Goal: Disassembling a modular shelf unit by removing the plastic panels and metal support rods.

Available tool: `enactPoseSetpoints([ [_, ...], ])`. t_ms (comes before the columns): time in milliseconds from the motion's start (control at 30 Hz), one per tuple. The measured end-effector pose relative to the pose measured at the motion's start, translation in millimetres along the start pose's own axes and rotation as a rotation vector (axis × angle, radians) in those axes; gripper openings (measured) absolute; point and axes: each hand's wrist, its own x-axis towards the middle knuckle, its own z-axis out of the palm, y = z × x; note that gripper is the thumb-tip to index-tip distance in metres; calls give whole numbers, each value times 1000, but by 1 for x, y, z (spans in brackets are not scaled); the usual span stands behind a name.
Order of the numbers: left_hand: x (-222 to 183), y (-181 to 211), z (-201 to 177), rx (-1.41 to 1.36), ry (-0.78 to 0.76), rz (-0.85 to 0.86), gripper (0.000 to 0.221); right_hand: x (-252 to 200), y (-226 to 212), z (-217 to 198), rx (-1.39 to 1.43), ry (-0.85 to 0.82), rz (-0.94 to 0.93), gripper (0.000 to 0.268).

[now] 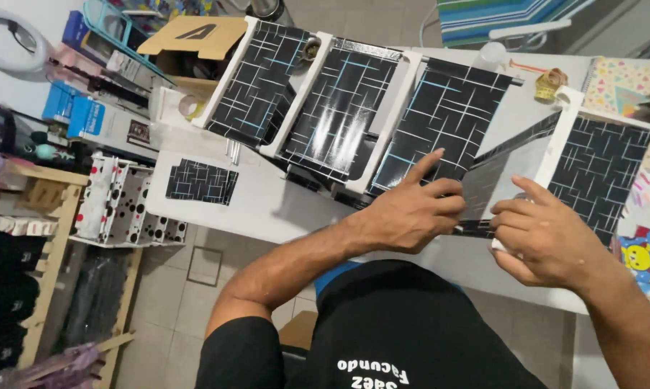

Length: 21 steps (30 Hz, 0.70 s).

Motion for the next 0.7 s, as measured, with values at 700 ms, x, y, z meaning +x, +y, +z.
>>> enactPoseSetpoints([
  [700,-326,-144,70,-413,697,-1845,81,-30,-47,159,643,-384,1356,66],
])
